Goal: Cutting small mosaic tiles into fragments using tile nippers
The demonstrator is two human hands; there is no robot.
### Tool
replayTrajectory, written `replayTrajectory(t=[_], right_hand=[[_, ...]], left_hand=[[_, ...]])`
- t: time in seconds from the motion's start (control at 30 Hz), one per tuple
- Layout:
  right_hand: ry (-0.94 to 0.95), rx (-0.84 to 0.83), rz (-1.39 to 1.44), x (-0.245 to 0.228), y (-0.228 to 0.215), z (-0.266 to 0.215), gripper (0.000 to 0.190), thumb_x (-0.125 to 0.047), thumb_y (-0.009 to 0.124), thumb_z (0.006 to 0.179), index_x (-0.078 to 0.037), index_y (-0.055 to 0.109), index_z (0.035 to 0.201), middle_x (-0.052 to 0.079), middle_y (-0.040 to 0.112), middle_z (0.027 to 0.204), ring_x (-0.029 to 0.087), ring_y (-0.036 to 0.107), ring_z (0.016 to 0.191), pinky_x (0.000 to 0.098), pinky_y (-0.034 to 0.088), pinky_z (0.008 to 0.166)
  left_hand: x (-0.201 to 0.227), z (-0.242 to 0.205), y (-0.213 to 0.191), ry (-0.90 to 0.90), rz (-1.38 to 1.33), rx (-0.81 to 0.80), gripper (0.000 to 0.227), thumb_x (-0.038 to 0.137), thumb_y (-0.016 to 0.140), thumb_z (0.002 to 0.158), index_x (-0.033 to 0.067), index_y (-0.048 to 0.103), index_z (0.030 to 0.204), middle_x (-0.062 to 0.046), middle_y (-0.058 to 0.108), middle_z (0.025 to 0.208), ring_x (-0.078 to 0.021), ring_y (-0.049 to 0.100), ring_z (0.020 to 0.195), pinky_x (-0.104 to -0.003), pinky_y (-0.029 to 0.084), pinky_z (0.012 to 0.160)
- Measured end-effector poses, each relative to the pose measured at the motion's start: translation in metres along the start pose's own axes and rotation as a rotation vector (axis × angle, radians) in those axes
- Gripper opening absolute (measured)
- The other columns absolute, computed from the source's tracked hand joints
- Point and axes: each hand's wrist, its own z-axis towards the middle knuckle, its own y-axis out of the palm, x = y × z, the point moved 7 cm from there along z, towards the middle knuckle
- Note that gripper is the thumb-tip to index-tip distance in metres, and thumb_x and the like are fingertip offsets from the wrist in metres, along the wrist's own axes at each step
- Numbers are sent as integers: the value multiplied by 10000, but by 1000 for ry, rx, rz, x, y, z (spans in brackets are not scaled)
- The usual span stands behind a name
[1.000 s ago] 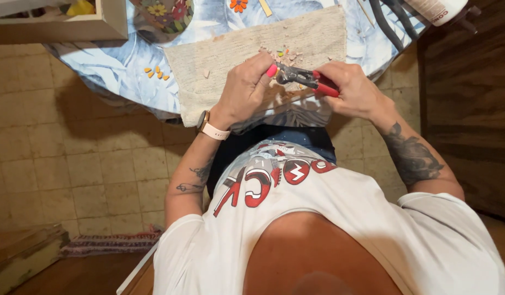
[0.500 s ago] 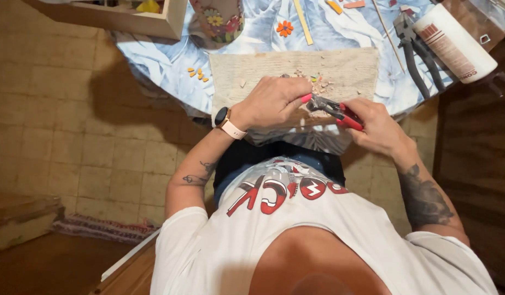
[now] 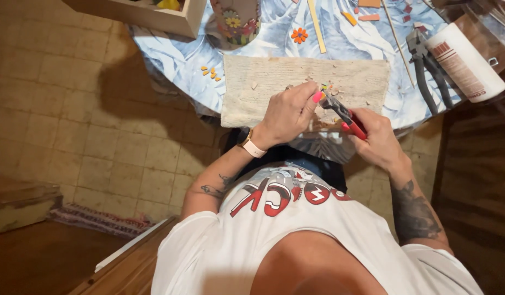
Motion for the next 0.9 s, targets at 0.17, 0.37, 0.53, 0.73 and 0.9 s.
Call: replayTrajectory(t=[0.17, 0.37, 0.53, 0.73, 0.9], right_hand=[[-6, 5, -9, -3, -1, 2, 470, -8, 626, 581, -11, 538, 1043, 185, 566, 854, 384, 557, 831, 429, 432, 730], [-32, 7, -14, -6, 0, 4, 482, -19, 631, 577, -1, 530, 1048, 193, 555, 857, 390, 550, 833, 432, 430, 732], [-87, 11, -23, -11, -3, 6, 494, -17, 632, 562, 20, 521, 1041, 207, 537, 856, 410, 542, 819, 450, 429, 731], [-103, 18, -39, -9, -3, 13, 526, -9, 627, 558, 12, 505, 1069, 192, 519, 866, 399, 533, 826, 447, 428, 731], [-174, 21, -13, -15, -6, 16, 540, -68, 624, 571, 18, 487, 1086, 199, 500, 864, 419, 529, 824, 464, 425, 723]], left_hand=[[8, 2, -7, 49, 43, 1, 224, 319, 311, 889, 147, 447, 843, -77, 502, 695, -331, 572, 658, -416, 476, 540], [2, 1, -6, 23, -48, 15, 199, 291, 336, 890, 153, 471, 842, -73, 515, 709, -345, 568, 687, -426, 477, 556], [-6, 1, -1, -17, -168, 30, 206, 278, 340, 894, 140, 476, 823, -99, 513, 687, -370, 561, 704, -427, 471, 578], [-6, 4, -6, -23, -200, 47, 210, 259, 349, 899, 113, 479, 823, -131, 520, 682, -394, 553, 700, -439, 465, 578], [-9, 3, -4, -4, -207, 60, 221, 247, 322, 906, 101, 458, 812, -151, 487, 665, -406, 531, 686, -426, 455, 588]])
